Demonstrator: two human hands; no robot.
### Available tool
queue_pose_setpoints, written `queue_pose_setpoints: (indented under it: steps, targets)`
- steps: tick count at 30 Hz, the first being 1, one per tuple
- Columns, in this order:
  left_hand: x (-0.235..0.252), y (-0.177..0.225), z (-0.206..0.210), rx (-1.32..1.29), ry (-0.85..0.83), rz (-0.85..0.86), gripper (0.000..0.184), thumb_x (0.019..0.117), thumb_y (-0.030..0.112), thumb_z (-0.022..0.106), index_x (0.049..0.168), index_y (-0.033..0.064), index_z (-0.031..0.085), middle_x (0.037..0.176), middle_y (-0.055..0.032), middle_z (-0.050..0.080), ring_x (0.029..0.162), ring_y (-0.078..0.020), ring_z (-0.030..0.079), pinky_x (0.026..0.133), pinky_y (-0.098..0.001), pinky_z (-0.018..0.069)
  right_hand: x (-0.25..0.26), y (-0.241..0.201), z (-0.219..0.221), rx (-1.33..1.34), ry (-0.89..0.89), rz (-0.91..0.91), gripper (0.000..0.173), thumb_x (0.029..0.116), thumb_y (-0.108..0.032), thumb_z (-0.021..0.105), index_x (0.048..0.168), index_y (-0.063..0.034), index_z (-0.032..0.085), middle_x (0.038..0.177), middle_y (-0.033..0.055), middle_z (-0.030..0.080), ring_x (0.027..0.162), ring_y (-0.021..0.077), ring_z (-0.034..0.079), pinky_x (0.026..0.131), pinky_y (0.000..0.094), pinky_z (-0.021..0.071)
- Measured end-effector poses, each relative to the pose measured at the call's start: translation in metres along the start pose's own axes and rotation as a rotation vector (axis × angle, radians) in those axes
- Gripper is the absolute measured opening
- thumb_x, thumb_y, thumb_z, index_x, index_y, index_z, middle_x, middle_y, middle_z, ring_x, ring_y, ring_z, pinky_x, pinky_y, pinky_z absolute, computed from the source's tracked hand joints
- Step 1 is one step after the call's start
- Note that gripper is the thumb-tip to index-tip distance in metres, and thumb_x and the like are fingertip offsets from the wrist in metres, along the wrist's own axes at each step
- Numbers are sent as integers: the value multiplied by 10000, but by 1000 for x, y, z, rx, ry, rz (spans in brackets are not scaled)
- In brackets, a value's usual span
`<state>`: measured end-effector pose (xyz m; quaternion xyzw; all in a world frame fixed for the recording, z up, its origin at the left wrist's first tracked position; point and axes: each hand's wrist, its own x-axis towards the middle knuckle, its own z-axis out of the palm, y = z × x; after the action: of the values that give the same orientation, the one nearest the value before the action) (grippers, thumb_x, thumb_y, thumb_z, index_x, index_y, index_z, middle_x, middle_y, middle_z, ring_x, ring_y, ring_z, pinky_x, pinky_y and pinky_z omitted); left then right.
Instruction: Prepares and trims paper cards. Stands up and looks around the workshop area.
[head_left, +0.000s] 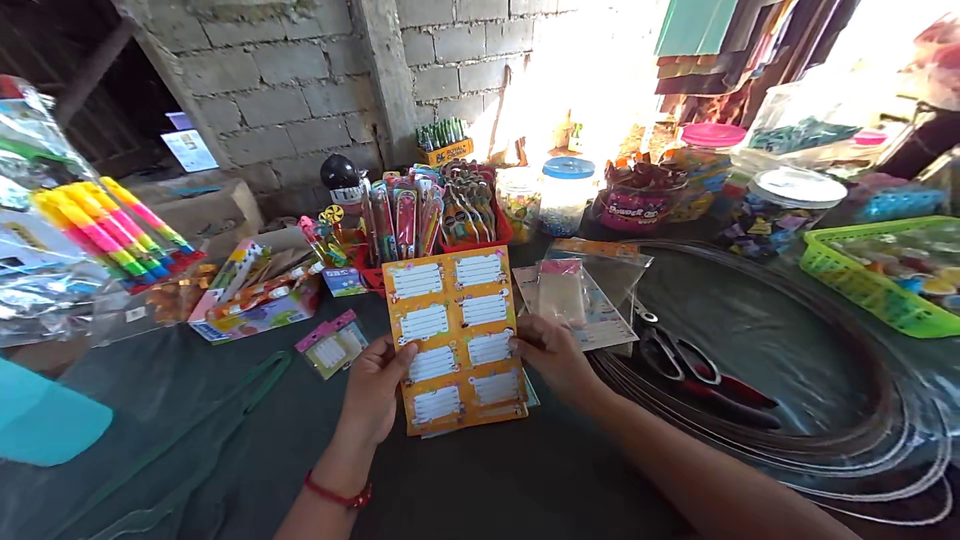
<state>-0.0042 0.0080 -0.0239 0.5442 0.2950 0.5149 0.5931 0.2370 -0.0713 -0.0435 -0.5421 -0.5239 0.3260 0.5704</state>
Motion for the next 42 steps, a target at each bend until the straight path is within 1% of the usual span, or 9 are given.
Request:
queue_pose_setpoints:
  steps: [9, 13, 15, 17, 21, 25, 31, 37, 42]
  targets:
    - [0, -5, 3, 76, 63, 10, 106, 1006, -14, 559, 1021, 7, 662, 877, -39, 736, 793, -105, 727, 739, -263, 620, -2, 1, -3, -24, 14, -73, 198, 960, -37, 617, 1150, 15, 640, 935, 1, 707, 813, 15, 671, 763, 195, 567]
    - [-4, 0, 3, 122, -62, -82, 118, 981, -23, 582, 1061, 12, 660, 910, -34, 757, 819, -114, 742, 769, -284, 631, 1, 2, -3, 4, -8, -102, 196, 964, -37, 613, 1147, 30, 633, 932, 14, 701, 812, 21, 668, 766, 203, 567]
    - [-6, -4, 4, 193, -98, -129, 123, 972, -14, 617, 1089, -1, 655, 931, -38, 765, 836, -125, 751, 783, -299, 637, 3, -3, -9, -189, -12, -193, 257, 979, -72, 607, 1203, 50, 637, 1008, 73, 708, 868, 68, 677, 813, 234, 565]
    - [-6, -11, 5, 230, -101, -99, 117, 965, -6, 625, 1075, 4, 663, 915, -23, 770, 819, -111, 753, 766, -291, 640, -6, -24, -32, -633, 49, -221, 349, 1018, -168, 588, 1316, 8, 633, 1180, 156, 702, 1013, 240, 699, 909, 400, 563]
    - [-4, -7, 4, 189, -38, -63, 111, 973, -22, 609, 1069, 12, 651, 901, -2, 764, 806, -87, 745, 751, -269, 637, -50, -54, -105, -1141, 270, 149, 250, 1018, -163, 590, 1166, 15, 683, 1137, 262, 677, 1033, 466, 669, 861, 660, 517]
    - [-6, -1, 5, 108, -45, -74, 101, 975, -25, 613, 1060, 3, 658, 902, -28, 764, 805, -112, 749, 753, -283, 638, -65, -46, -146, -1225, 96, 619, 465, 1017, -331, 625, 1351, -9, 600, 1242, 301, 638, 1189, 515, 588, 977, 698, 432]
    - [-9, 7, 7, 66, -73, -95, 85, 985, -2, 615, 1062, 10, 651, 889, -20, 763, 793, -106, 749, 746, -280, 639, -56, -33, -146, -1194, 63, 570, 610, 972, -364, 692, 1468, -65, 502, 1338, 304, 574, 1199, 518, 575, 976, 693, 436]
    - [-8, 13, 4, -15, -73, -96, 80, 993, -4, 604, 1059, 0, 649, 891, -44, 764, 796, -130, 753, 746, -292, 641, -39, -42, -148, -1272, -83, 635, 520, 994, -253, 638, 1471, -96, 503, 1256, 294, 631, 1189, 506, 590, 969, 696, 435]
    - [-7, 15, 2, -51, -72, -102, 85, 995, -7, 600, 1064, 3, 648, 899, -48, 761, 802, -128, 750, 748, -287, 637, -49, -62, -168, -1331, -15, 607, 497, 965, -288, 682, 1419, -119, 571, 1214, 280, 660, 1163, 518, 596, 960, 729, 417]
